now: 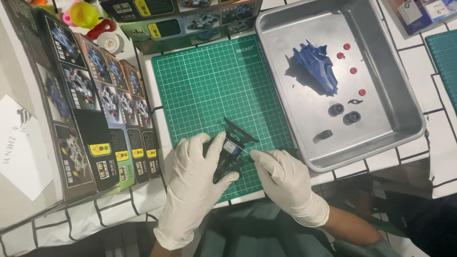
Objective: The person assembles a small black mechanical model on a green cutting mat. They pick up various small black and red parts from a metal tray and attach them to the main body of the model, including wheels and other components.
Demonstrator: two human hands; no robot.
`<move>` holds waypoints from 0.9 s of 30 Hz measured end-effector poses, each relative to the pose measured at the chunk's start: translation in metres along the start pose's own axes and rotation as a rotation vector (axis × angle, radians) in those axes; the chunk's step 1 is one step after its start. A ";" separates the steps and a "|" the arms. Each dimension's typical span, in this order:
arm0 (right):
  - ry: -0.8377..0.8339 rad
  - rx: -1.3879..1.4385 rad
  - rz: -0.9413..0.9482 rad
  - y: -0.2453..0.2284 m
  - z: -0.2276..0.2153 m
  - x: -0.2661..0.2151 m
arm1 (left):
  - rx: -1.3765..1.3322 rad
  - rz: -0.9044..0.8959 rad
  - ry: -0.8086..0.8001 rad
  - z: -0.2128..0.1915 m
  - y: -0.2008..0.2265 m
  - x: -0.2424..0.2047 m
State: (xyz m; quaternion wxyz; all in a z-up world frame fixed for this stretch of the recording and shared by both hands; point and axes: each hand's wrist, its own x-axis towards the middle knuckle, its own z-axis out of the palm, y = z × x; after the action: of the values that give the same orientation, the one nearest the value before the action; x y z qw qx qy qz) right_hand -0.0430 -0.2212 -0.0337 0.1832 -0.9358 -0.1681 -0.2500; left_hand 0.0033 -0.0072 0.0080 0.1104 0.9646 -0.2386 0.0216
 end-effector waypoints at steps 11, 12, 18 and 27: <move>-0.104 0.162 0.160 -0.006 -0.006 0.010 | 0.016 -0.061 0.100 0.004 0.001 0.001; -0.104 0.163 0.162 -0.006 -0.006 0.010 | 0.016 -0.061 0.099 0.004 0.001 0.001; -0.047 0.208 0.086 -0.003 -0.005 0.013 | -0.024 -0.045 0.091 0.004 0.000 0.001; -0.020 0.252 0.097 -0.004 -0.009 0.014 | -0.009 -0.010 0.127 0.001 0.000 0.002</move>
State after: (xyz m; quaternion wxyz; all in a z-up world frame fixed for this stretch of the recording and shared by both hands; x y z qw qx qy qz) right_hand -0.0369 -0.2185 -0.0184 0.3095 -0.9148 -0.1548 -0.2082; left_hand 0.0047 -0.0079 0.0070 0.1296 0.9620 -0.2264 0.0812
